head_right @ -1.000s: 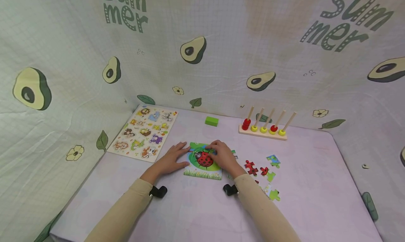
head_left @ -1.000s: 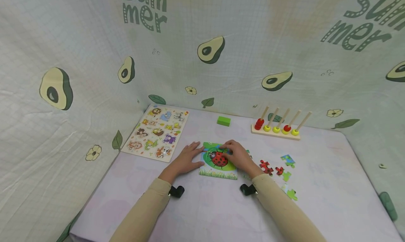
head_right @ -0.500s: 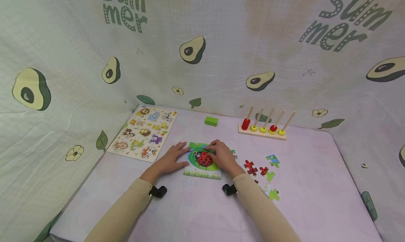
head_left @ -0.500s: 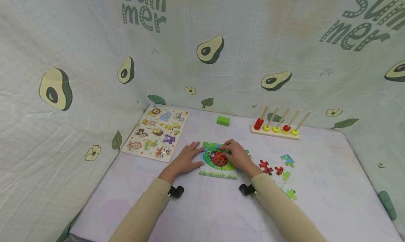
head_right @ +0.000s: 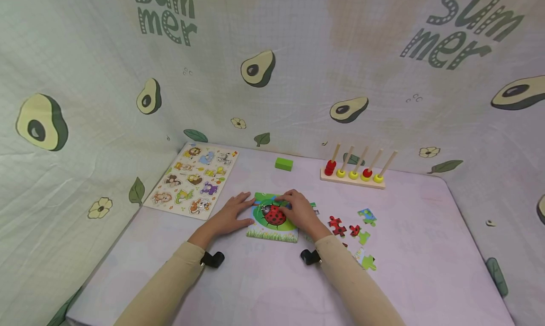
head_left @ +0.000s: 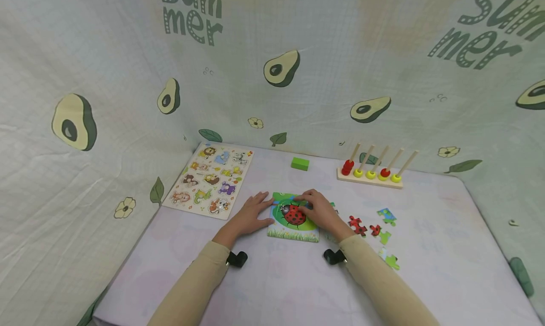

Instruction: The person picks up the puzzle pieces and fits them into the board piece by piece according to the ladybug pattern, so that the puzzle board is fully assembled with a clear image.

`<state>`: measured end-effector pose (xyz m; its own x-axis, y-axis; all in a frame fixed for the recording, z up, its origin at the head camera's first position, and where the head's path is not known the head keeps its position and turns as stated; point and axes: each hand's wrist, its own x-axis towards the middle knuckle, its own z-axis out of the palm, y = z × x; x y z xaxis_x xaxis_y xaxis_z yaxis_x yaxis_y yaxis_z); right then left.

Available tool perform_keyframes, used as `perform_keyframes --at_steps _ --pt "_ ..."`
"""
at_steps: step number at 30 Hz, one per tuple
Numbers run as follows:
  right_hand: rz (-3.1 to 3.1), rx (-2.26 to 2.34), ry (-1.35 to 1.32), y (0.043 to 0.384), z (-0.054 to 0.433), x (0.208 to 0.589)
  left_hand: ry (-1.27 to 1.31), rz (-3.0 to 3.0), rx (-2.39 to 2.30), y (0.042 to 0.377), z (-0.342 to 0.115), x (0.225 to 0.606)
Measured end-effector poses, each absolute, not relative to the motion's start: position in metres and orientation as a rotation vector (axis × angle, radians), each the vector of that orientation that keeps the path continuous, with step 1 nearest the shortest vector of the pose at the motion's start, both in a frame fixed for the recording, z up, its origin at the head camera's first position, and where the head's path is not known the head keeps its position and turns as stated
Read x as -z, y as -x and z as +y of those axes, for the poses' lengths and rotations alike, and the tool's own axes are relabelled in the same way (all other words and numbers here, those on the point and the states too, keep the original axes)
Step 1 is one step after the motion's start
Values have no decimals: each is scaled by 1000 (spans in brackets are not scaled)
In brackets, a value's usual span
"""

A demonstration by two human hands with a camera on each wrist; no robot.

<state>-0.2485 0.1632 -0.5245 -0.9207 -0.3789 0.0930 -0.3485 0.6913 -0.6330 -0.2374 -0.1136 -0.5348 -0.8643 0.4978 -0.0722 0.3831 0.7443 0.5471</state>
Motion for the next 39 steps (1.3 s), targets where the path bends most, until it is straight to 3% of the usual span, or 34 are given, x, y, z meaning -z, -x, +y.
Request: perform_keyframes --at_steps 26,39 --pt "2902 1047 429 236 215 510 -694 2734 -790 237 -113 536" --pt "2962 992 378 221 268 509 -691 2741 -793 237 -114 536"
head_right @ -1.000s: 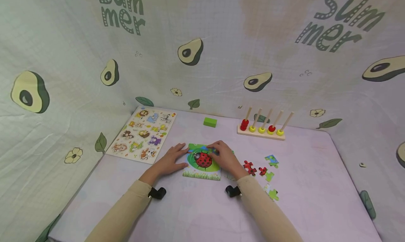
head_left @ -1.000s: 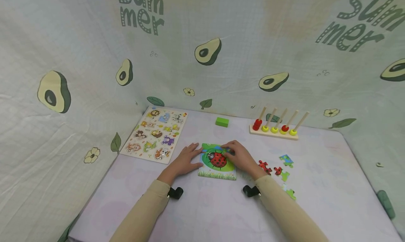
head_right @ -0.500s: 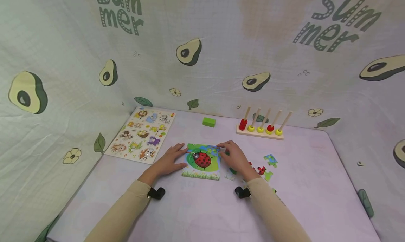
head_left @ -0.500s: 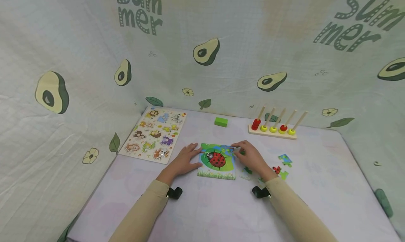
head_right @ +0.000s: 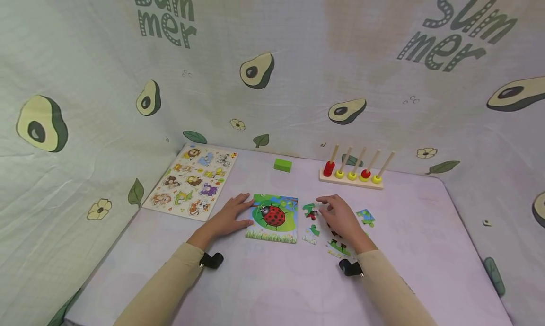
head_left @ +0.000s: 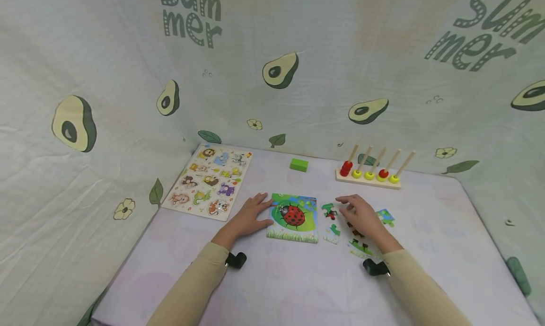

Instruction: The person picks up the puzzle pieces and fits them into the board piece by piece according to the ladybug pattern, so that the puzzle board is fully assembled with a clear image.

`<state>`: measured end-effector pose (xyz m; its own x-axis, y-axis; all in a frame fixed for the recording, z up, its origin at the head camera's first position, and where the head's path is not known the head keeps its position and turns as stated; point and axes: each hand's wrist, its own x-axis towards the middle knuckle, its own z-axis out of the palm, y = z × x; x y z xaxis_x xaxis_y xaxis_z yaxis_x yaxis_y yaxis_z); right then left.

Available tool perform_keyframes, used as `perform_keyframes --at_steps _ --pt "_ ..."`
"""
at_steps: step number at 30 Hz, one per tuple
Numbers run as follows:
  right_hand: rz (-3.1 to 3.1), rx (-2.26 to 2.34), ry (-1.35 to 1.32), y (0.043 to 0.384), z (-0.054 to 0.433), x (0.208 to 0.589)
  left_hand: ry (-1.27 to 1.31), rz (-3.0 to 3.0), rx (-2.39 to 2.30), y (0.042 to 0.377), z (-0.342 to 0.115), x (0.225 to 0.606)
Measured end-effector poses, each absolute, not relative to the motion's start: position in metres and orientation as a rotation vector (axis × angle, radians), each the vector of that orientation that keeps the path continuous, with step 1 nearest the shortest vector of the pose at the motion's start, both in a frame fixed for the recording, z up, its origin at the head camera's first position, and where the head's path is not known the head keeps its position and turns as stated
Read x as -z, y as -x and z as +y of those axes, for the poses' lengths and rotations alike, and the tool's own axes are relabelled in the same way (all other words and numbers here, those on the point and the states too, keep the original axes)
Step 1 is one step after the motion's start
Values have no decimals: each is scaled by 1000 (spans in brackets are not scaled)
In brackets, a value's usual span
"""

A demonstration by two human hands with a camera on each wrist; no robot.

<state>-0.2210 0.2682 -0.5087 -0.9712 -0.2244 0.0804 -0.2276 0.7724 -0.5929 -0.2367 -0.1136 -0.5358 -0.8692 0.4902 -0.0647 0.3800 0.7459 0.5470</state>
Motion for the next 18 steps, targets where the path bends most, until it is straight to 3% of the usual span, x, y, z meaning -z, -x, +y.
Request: perform_keyframes --at_steps 18 --pt "-3024 -859 -154 204 330 508 -688 2749 -797 238 -113 537"
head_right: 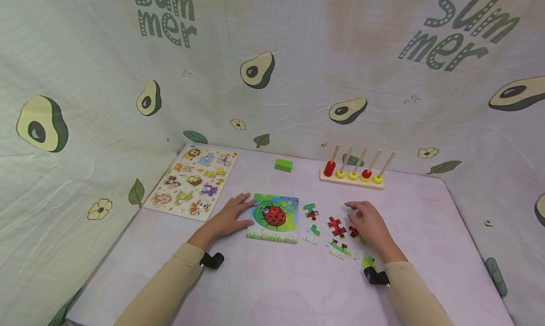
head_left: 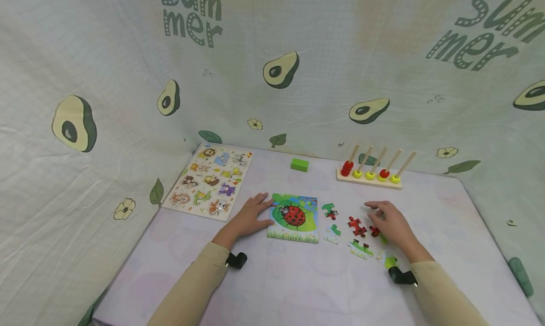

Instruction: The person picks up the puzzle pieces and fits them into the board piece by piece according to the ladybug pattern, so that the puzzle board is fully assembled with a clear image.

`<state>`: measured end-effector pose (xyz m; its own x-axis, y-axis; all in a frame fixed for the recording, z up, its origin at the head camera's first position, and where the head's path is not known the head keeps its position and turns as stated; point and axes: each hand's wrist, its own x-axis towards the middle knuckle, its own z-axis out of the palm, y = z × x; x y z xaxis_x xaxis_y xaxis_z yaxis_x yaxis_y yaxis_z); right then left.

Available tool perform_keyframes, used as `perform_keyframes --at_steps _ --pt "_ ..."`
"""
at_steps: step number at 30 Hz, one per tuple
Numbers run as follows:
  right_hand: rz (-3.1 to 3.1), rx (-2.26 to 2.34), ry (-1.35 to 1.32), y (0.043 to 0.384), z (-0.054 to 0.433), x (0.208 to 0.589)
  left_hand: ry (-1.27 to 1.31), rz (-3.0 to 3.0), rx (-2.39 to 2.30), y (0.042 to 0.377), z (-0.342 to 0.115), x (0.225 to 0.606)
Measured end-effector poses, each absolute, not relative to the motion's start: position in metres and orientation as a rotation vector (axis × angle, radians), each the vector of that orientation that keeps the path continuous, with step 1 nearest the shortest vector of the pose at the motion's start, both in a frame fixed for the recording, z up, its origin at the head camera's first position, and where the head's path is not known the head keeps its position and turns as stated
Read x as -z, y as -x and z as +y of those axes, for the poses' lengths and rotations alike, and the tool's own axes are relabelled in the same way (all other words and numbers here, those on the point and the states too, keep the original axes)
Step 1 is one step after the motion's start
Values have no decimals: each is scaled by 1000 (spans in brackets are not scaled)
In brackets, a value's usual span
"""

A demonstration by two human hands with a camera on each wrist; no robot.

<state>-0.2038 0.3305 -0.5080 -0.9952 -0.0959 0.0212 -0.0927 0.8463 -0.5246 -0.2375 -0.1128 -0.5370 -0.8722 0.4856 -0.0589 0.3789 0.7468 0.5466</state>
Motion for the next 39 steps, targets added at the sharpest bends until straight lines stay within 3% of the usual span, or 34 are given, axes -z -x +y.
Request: perform_keyframes --at_steps 13,39 --pt "2978 806 -47 200 367 508 -687 2746 -780 238 -111 534" --pt "2918 716 -81 201 378 512 -688 2749 -779 238 -113 537"
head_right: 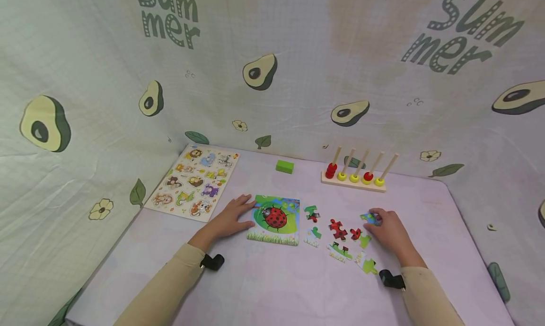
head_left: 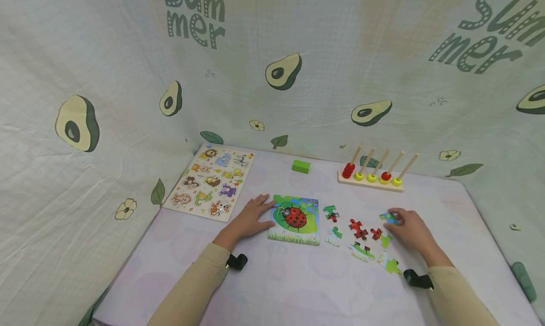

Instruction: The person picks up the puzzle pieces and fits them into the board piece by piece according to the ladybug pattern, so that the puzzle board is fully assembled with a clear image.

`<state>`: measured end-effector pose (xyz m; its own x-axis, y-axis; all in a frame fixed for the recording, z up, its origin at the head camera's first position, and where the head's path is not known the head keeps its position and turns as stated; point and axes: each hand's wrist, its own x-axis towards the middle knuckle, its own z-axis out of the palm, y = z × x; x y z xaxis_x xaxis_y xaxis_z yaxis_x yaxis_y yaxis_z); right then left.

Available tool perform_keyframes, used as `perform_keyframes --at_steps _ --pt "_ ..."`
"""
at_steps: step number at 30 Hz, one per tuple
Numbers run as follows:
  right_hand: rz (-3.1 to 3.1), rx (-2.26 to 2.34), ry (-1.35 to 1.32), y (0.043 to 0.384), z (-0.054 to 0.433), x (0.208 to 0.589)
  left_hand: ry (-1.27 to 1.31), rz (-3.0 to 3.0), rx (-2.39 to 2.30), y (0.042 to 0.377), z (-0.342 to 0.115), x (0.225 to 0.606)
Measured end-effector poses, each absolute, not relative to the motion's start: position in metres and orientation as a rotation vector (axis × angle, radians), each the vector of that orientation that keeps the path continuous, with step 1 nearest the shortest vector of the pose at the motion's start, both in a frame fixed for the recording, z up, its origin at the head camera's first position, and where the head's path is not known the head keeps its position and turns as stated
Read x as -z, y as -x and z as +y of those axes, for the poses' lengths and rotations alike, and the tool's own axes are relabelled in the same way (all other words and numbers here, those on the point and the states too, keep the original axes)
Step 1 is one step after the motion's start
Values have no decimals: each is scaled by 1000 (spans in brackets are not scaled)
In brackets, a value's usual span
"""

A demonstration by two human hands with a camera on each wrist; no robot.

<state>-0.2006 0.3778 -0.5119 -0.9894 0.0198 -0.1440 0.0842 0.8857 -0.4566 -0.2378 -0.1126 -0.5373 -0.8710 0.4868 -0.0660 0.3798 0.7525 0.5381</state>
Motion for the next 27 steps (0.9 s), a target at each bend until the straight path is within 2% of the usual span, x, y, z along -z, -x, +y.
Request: perform_keyframes --at_steps 11,27 --pt "2919 815 -184 197 382 514 -684 2743 -785 236 -112 535" --pt "2953 780 -84 192 392 509 -683 2738 -804 235 -113 535"
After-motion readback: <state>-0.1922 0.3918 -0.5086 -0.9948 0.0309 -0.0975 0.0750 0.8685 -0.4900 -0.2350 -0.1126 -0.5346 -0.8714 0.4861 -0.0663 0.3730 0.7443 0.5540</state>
